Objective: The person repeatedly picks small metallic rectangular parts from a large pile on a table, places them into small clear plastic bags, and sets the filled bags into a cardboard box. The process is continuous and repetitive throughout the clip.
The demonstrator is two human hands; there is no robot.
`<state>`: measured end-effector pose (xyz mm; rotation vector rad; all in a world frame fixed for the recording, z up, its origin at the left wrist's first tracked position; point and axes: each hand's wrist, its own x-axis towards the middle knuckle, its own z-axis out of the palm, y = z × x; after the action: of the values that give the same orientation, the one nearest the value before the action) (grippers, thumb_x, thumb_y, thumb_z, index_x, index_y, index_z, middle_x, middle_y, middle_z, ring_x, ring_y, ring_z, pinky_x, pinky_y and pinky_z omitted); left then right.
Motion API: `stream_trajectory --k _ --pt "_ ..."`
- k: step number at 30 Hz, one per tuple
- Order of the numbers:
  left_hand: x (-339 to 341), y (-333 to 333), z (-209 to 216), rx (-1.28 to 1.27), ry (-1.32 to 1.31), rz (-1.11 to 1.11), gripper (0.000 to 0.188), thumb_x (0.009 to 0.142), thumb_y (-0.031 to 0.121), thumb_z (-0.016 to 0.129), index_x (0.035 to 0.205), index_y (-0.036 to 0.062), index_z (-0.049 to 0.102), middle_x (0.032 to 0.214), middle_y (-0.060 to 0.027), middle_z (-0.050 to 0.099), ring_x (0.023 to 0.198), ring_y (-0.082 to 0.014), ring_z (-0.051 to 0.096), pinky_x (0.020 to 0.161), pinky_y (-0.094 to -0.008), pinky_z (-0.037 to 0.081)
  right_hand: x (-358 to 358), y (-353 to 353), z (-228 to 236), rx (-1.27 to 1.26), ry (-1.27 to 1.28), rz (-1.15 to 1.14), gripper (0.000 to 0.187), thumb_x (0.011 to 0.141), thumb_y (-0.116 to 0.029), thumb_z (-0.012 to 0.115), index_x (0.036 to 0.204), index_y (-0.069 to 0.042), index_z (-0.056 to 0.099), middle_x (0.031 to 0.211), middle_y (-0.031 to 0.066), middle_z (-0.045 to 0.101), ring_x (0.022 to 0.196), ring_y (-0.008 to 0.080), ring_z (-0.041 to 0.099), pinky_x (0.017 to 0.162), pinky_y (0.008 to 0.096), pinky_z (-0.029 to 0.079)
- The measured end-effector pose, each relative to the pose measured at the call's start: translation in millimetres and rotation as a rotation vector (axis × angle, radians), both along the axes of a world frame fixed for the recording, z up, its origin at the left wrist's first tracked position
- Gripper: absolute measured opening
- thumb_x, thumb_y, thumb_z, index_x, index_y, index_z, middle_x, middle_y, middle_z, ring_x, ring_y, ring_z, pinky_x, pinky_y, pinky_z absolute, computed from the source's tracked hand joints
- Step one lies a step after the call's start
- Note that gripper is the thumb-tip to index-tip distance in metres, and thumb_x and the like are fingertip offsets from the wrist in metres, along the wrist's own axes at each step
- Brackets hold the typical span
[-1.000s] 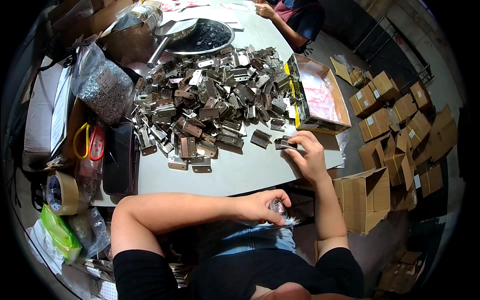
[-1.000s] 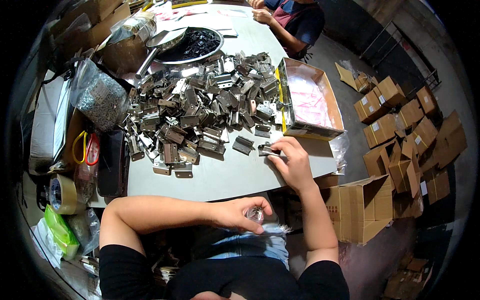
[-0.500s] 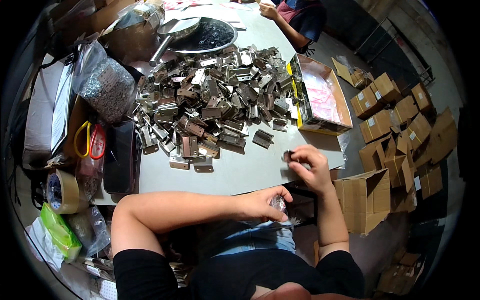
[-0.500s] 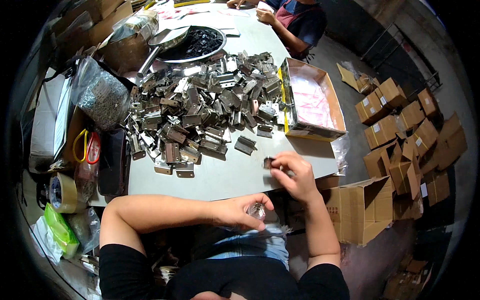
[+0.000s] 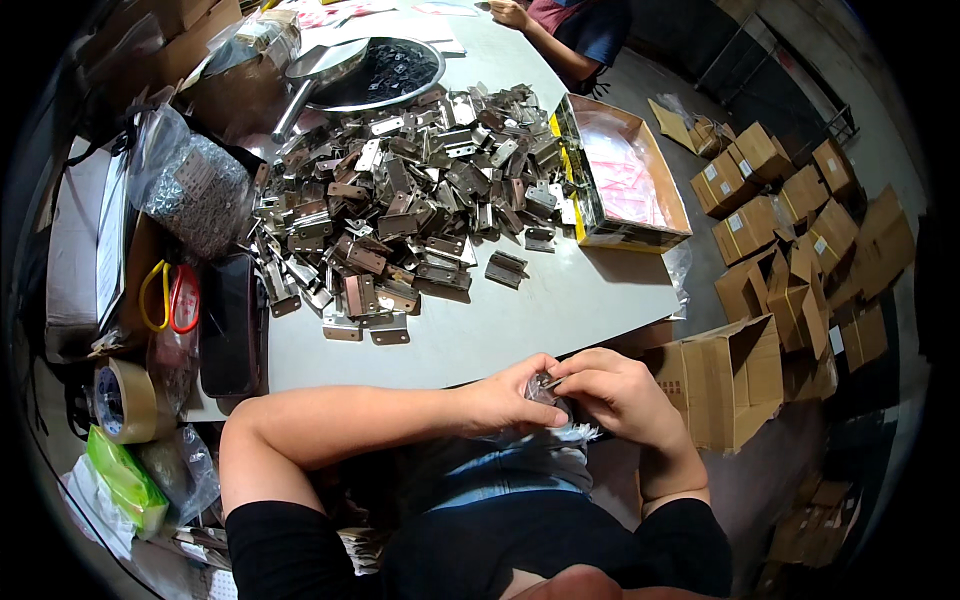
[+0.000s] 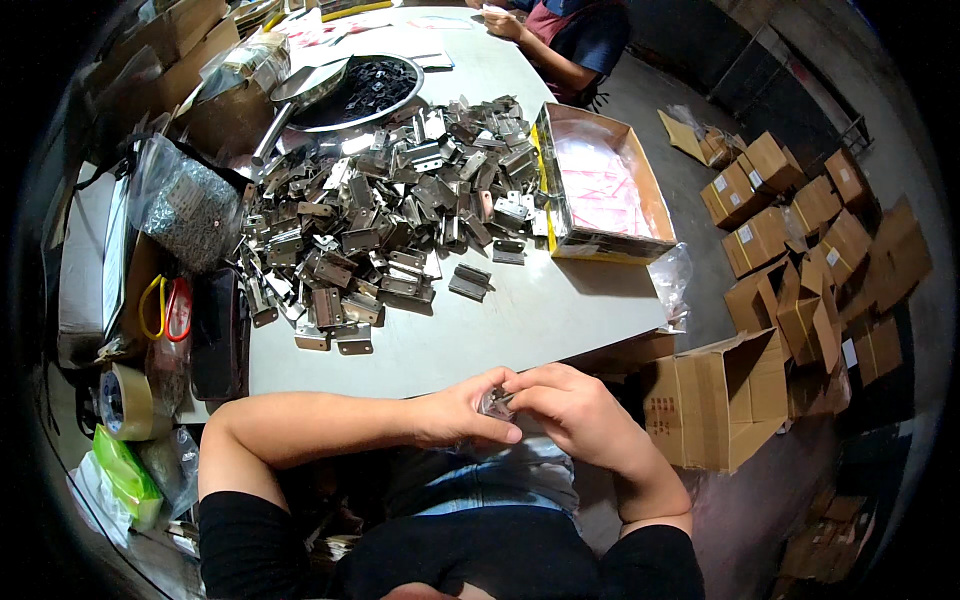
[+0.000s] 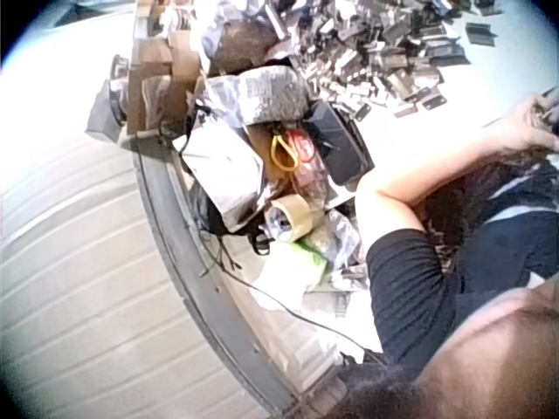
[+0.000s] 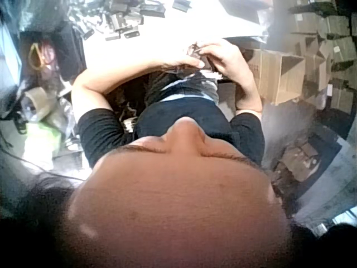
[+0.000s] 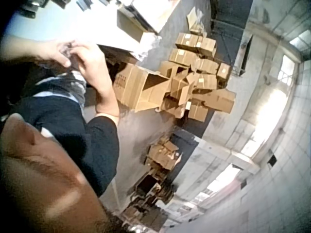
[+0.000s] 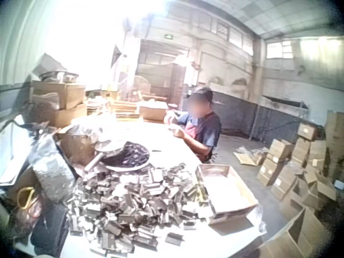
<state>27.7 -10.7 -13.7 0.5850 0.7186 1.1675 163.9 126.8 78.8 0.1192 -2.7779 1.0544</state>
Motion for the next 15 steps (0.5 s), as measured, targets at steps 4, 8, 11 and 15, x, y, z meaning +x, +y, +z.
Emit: stream_trajectory --k 4,8,11,15 --pt "1.2 1.6 -2.8 0.072 0.053 0.012 0.055 0.081 0.020 0.079 0.119 0.0128 0.040 0.082 0.0014 0.054 0.062 -0.0060 0.050 0.050 -0.0197 0.037 -2.6 -4.3 8.8 -0.038 0.020 0.072 0.017 0.076 0.001 0.070 0.093 -0.002 0.065 0.101 0.0128 0.068 0.092 0.0306 0.066 0.080 0.0361 0.054" --pt "0.4 -0.3 3.1 0.028 0.029 0.014 0.058 0.081 0.022 0.080 0.121 0.0115 0.039 0.087 0.0003 0.054 0.066 -0.0060 0.050 0.053 -0.0197 0.038 0.2 -2.1 12.8 -0.153 -0.054 -0.015 0.017 0.074 0.003 0.072 0.089 -0.002 0.065 0.095 0.0120 0.067 0.088 0.0268 0.067 0.076 0.0329 0.054" --pt "1.4 1.8 0.5 0.048 0.012 0.031 0.060 0.081 0.021 0.080 0.123 0.0109 0.039 0.091 -0.0003 0.054 0.068 -0.0063 0.050 0.055 -0.0202 0.039 2.9 -1.6 14.2 -0.131 -0.049 -0.075 0.016 0.071 0.004 0.074 0.083 -0.003 0.066 0.089 0.0099 0.064 0.080 0.0231 0.066 0.071 0.0303 0.053" --pt "-0.1 0.8 3.4 0.087 0.050 0.034 0.061 0.081 0.022 0.080 0.124 0.0092 0.039 0.096 -0.0021 0.054 0.076 -0.0078 0.052 0.061 -0.0215 0.043 2.6 -0.6 11.8 -0.166 -0.026 -0.120 0.014 0.071 0.002 0.074 0.082 -0.003 0.068 0.088 0.0104 0.065 0.078 0.0225 0.066 0.069 0.0302 0.053"
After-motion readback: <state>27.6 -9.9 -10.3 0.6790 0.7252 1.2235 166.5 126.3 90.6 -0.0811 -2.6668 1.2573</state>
